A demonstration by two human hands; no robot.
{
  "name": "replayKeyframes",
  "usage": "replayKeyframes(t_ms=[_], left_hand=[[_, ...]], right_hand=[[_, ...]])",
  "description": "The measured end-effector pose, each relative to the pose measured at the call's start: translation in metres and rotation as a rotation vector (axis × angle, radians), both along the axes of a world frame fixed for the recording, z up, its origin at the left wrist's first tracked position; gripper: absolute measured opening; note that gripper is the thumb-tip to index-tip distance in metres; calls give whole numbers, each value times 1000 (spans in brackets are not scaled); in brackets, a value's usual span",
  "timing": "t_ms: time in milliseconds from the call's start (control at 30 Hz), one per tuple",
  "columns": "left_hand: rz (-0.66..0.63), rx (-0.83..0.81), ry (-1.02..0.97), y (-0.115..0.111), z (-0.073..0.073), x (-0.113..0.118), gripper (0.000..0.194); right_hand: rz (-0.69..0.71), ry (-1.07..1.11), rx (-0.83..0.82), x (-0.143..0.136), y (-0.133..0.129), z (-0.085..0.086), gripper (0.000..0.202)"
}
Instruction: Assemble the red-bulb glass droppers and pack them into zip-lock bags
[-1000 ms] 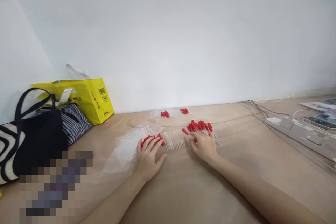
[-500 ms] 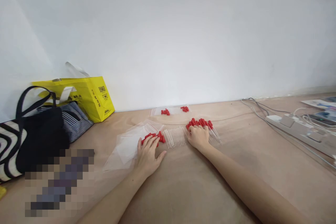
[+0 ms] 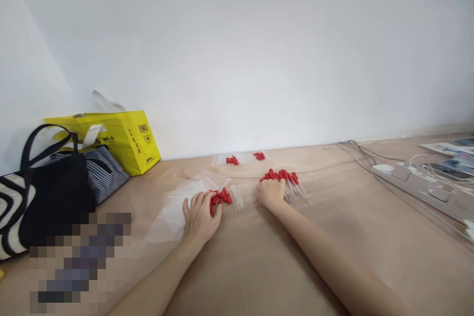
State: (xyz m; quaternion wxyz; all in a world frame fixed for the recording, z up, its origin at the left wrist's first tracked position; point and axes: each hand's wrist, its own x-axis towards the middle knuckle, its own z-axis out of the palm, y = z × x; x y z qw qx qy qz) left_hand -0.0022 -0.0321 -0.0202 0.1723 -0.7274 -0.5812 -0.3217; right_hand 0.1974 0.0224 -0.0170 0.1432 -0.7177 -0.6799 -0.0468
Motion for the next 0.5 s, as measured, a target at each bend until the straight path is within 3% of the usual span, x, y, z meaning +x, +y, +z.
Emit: replayKeyframes(t_ms=[300, 500], left_hand=[[117, -95, 87, 17, 17, -8, 18], [129, -119, 92, 28, 18, -7, 18]], right_hand=[[12, -31, 81, 8, -15, 4, 25], [296, -4, 363, 45, -48, -14, 21]])
